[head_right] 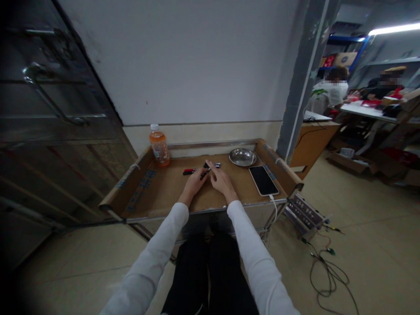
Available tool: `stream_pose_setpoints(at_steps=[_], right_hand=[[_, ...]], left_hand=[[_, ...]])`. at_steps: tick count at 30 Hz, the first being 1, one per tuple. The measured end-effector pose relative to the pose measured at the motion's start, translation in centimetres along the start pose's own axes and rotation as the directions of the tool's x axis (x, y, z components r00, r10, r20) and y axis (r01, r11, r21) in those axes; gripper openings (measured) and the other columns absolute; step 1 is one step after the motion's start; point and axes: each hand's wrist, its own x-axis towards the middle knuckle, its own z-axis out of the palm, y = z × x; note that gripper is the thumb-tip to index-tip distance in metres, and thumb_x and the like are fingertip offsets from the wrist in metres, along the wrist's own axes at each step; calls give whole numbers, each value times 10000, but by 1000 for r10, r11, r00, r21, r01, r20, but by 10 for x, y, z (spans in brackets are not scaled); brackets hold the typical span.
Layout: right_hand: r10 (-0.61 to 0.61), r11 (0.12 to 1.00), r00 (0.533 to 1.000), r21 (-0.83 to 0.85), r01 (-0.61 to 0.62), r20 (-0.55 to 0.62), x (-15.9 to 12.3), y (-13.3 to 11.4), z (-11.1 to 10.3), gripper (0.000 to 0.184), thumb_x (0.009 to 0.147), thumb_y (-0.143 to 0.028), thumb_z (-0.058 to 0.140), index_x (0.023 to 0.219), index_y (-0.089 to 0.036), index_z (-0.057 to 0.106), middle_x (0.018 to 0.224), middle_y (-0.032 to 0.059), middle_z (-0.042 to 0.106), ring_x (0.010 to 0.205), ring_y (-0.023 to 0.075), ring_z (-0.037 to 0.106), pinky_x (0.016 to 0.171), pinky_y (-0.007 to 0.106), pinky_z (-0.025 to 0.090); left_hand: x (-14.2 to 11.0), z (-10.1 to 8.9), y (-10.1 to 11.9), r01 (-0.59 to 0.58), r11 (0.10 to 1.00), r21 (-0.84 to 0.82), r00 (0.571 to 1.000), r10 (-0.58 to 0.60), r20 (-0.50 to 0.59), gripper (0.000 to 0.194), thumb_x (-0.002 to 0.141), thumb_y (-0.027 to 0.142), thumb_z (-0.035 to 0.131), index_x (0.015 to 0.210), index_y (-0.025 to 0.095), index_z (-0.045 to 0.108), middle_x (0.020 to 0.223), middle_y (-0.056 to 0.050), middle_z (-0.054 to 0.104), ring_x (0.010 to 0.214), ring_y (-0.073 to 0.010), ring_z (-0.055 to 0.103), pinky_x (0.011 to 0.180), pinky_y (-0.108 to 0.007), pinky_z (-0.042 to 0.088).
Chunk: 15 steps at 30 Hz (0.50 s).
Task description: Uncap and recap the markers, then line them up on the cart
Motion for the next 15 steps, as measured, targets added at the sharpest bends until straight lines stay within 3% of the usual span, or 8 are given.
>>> stream_pose_setpoints(at_steps=[4,9,12,15], right_hand=[[-8,999,1000,46,9,-24,1,0,4,688,862,-143,410,1506,-208,177,1420,71,477,1257,163,481,1057,322,383],[93,995,996,-45,-93,4,2,9,16,483,909,-216,406,1391,-201,435,1488,91,383,1347,190,381,1089,379,352],[160,982,987,-101,-157,26,3,13,22,450,925,-274,417,1368,-211,464,1497,96,365,1359,217,359,1084,412,347],[201,972,978,-134,-194,48,2,15,24,491,926,-313,430,1406,-209,415,1500,108,356,1379,240,321,1086,425,332]], left_hand=[[-4,-6,7,159,986,45,982,-153,-111,181,930,239,460,1060,172,567,1032,-91,670,943,-192,623,835,-304,472],[-15,-12,13,382,863,330,914,-301,-272,191,892,168,424,992,124,580,1004,-147,626,1007,-275,547,884,-405,431],[-18,-12,13,444,800,403,893,-355,-278,254,865,98,364,1004,80,577,1006,-175,595,991,-288,529,875,-418,428],[-17,-12,14,432,796,423,901,-365,-232,295,857,75,322,1013,48,570,1001,-191,574,991,-297,515,879,-429,419]])
